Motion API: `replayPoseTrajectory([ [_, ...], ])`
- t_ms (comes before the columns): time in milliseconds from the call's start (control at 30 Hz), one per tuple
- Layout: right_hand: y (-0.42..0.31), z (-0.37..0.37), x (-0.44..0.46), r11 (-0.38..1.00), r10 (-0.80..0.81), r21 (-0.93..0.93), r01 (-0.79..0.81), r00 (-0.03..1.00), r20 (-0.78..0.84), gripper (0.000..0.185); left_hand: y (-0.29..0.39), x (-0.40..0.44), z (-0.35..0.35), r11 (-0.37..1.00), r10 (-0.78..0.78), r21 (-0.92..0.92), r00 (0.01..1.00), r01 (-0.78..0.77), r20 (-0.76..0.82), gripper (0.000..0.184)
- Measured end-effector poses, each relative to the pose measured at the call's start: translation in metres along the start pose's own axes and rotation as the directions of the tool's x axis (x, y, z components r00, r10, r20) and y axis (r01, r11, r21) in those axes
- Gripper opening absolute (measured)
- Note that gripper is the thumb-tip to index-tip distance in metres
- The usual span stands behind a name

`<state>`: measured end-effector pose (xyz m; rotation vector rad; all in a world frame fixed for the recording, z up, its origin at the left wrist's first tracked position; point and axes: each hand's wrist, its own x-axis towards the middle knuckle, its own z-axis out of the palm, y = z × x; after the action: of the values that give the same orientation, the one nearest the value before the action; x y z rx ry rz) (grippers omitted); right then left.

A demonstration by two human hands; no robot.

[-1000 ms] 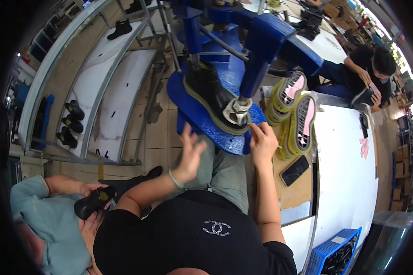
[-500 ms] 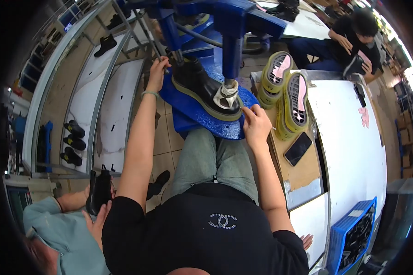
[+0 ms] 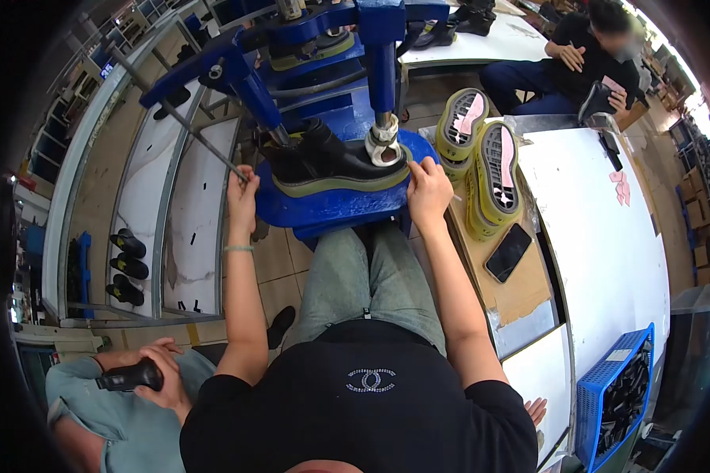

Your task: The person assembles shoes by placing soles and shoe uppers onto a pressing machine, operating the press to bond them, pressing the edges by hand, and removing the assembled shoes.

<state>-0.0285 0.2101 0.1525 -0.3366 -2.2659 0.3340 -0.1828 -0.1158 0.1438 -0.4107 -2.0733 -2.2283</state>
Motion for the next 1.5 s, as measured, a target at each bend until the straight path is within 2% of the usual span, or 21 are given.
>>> replayPoseTrajectory([
  [167, -0.001, 0.025, 0.015, 1.0, 0.014, 0.002, -0.014, 1.0, -0.014, 0.021, 0.019, -0.063, 0.007, 1.0, -0.02, -0.003, 1.0, 0.02, -0.001, 0.029],
  [367, -0.021, 0.041, 0.016, 1.0, 0.004, 0.028, -0.004, 1.0, 0.008, 0.022, 0.035, -0.124, 0.023, 0.985, -0.012, 0.171, 1.0, 0.011, 0.008, 0.039],
  [433, -0.028, 0.044, 0.017, 1.0, 0.008, 0.026, -0.009, 1.0, 0.018, 0.022, 0.039, -0.138, 0.03, 0.955, 0.051, 0.29, 0.997, -0.067, 0.062, 0.044],
  [600, -0.04, 0.051, 0.017, 0.993, 0.042, 0.107, -0.041, 0.999, -0.005, 0.017, 0.053, -0.163, 0.045, 0.926, 0.048, 0.364, 0.988, -0.099, 0.147, 0.05],
  [867, -0.062, 0.046, 0.001, 0.959, 0.147, 0.237, -0.154, 0.988, 0.049, 0.017, 0.066, -0.175, 0.054, 0.908, -0.006, 0.411, 0.978, -0.081, 0.207, 0.056],
  [1033, -0.071, 0.045, -0.007, 0.934, 0.148, 0.318, -0.165, 0.986, 0.076, 0.014, 0.069, -0.186, 0.063, 0.921, -0.079, 0.388, 0.954, -0.041, 0.288, 0.055],
  [1167, -0.06, 0.031, -0.003, 0.861, 0.071, 0.486, -0.152, 0.981, 0.182, 0.012, 0.079, -0.196, 0.082, 0.933, -0.077, 0.354, 0.927, -0.063, 0.368, 0.055],
  [1200, -0.054, 0.026, -0.001, 0.844, 0.02, 0.515, -0.149, 0.968, 0.248, 0.012, 0.078, -0.197, 0.085, 0.919, -0.073, 0.383, 0.913, -0.095, 0.401, 0.055],
  [1233, -0.048, 0.021, 0.002, 0.827, -0.034, 0.543, -0.146, 0.951, 0.307, 0.013, 0.082, -0.198, 0.088, 0.919, -0.164, 0.394, 0.88, -0.029, 0.446, 0.054],
  [1267, -0.043, 0.014, 0.004, 0.811, -0.102, 0.573, -0.119, 0.935, 0.339, 0.015, 0.081, -0.198, 0.092, 0.922, -0.145, 0.383, 0.872, -0.051, 0.467, 0.054],
  [1433, -0.041, -0.022, -0.003, 0.835, -0.18, 0.548, -0.057, 0.912, 0.369, 0.017, 0.09, -0.2, 0.111, 0.915, -0.096, 0.379, 0.835, -0.14, 0.542, 0.058],
  [1500, -0.045, -0.04, -0.008, 0.903, -0.142, 0.426, -0.065, 0.888, 0.437, 0.017, 0.091, -0.2, 0.119, 0.921, -0.074, 0.356, 0.831, -0.155, 0.552, 0.059],
])
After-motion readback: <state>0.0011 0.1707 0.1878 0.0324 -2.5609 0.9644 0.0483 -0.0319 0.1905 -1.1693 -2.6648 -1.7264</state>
